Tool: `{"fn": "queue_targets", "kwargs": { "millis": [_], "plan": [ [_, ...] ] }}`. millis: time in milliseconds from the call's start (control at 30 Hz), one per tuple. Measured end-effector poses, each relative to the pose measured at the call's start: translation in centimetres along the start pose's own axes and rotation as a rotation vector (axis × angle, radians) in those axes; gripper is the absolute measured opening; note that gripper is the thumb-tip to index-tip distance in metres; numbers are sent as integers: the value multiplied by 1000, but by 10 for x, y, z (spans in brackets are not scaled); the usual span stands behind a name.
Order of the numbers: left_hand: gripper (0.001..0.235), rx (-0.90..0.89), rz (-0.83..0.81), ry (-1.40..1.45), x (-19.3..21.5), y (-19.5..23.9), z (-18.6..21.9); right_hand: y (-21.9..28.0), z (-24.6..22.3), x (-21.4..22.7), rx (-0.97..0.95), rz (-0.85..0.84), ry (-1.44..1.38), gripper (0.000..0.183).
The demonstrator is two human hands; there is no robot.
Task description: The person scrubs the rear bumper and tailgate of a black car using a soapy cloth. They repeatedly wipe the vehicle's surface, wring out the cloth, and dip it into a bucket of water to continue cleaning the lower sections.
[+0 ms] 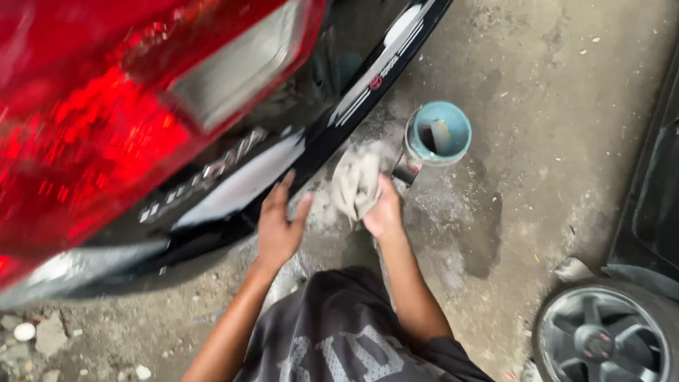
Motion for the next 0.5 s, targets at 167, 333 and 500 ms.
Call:
{"fn": "queue_targets", "kwargs": {
  "millis": [167, 333, 500],
  "plan": [
    [50, 468, -551, -135, -100, 30, -91, -88, -92, -108, 574, -97, 273, 49],
    [57, 392, -936, -171, -184, 49, -88, -115, -153, -217, 1174, 10, 850, 49],
    [58, 569, -992, -291, -223, 23, -100, -295, -221, -186, 1475, 86, 1425, 32]
  ]
}}
Point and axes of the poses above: each hand's wrist, its own y-axis away from the middle knuckle, its own x-axis out of the back of the hand, z = x × y, the point moved 10 cm from there along -y, towards the middle knuckle, and after that the axes turned 10 degrees about z, right-handed, at the moved point
